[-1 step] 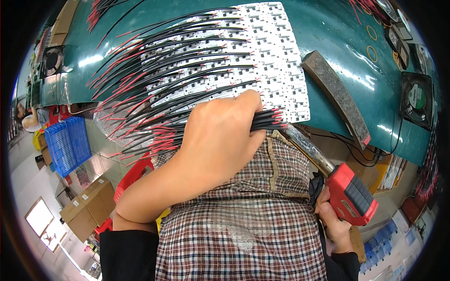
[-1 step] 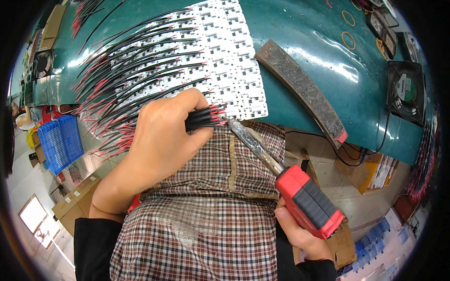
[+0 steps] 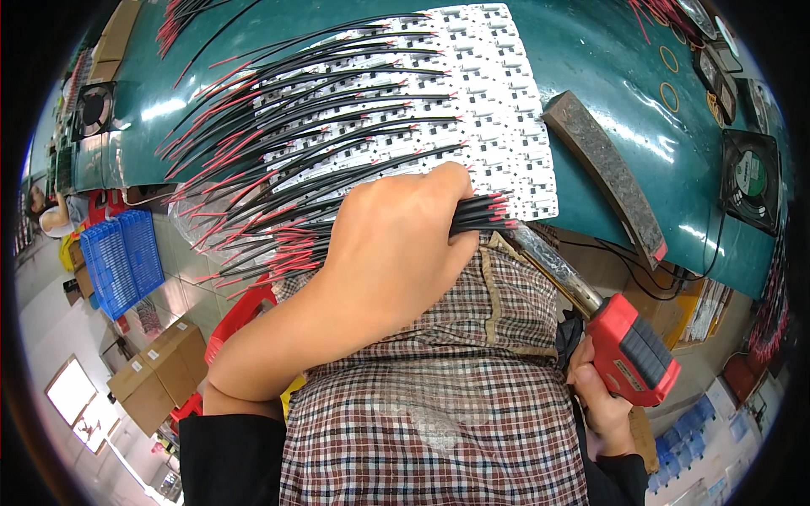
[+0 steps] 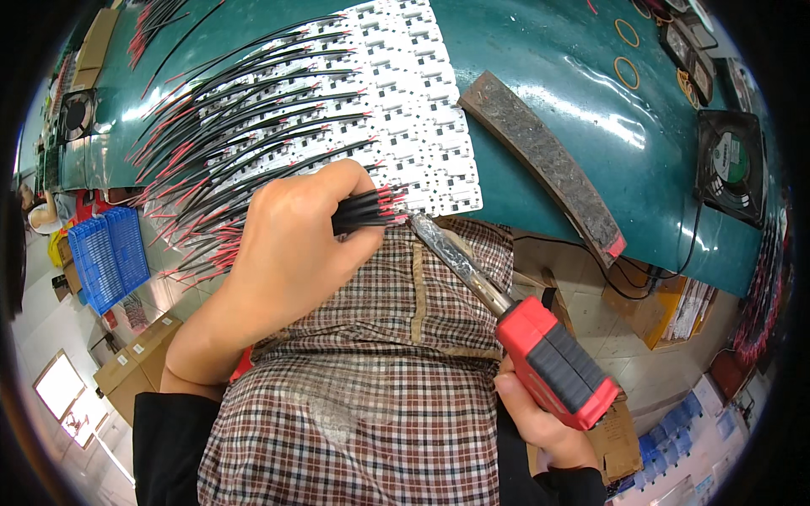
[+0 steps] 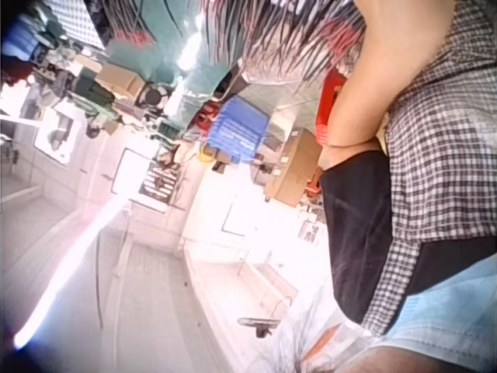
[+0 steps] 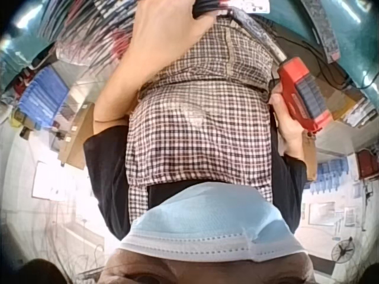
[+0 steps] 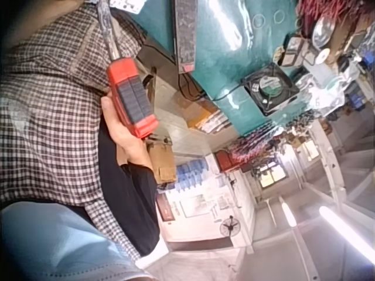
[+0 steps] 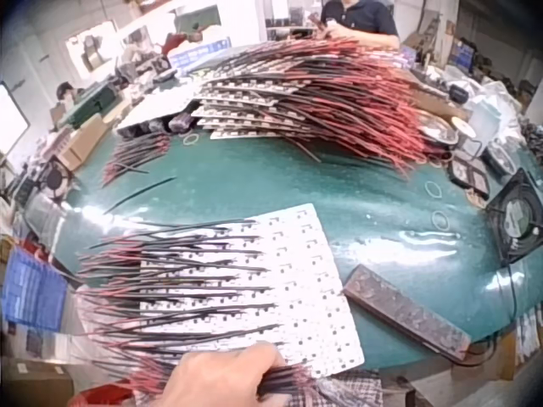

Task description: The person strips the ends of wire bundles using a handheld heated tool, places a panel of circuit boards onto the table, and attaches individual wires to the boards using the tool.

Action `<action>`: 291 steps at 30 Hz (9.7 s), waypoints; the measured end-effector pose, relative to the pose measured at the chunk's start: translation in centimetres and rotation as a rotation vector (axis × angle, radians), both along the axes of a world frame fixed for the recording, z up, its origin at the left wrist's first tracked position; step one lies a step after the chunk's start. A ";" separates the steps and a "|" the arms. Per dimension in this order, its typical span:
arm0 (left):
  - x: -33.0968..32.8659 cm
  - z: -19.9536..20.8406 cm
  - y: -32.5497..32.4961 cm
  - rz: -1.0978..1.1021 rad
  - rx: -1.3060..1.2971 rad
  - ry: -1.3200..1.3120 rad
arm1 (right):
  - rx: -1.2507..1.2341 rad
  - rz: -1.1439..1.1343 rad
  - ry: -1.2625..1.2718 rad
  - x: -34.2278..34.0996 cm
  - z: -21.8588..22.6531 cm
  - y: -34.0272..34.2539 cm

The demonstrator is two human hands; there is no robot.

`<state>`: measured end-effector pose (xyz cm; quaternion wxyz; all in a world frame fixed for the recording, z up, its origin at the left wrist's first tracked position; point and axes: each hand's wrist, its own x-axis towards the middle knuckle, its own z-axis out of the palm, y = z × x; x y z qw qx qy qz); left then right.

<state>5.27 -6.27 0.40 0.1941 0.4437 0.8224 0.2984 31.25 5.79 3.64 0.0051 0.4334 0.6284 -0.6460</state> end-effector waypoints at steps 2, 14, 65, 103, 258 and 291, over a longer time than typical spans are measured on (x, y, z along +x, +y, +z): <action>-0.1 0.0 0.1 -0.002 -0.001 -0.005 | -0.019 -0.017 0.025 0.0 0.0 0.1; -0.7 -0.5 0.2 -0.014 -0.028 -0.004 | -0.041 0.044 -0.045 -0.5 -0.3 0.4; -11.5 0.7 7.3 0.044 -0.052 0.082 | 0.056 -0.192 0.203 -13.4 0.3 4.8; -11.3 0.5 7.9 0.006 -0.019 0.243 | 0.130 -0.191 0.195 -13.0 0.2 4.3; -8.6 1.9 5.9 0.035 0.072 -0.052 | 0.008 -0.228 0.180 -9.4 1.2 3.0; -8.0 1.0 5.6 0.014 0.034 0.007 | -0.005 -0.135 0.086 -9.4 1.6 3.2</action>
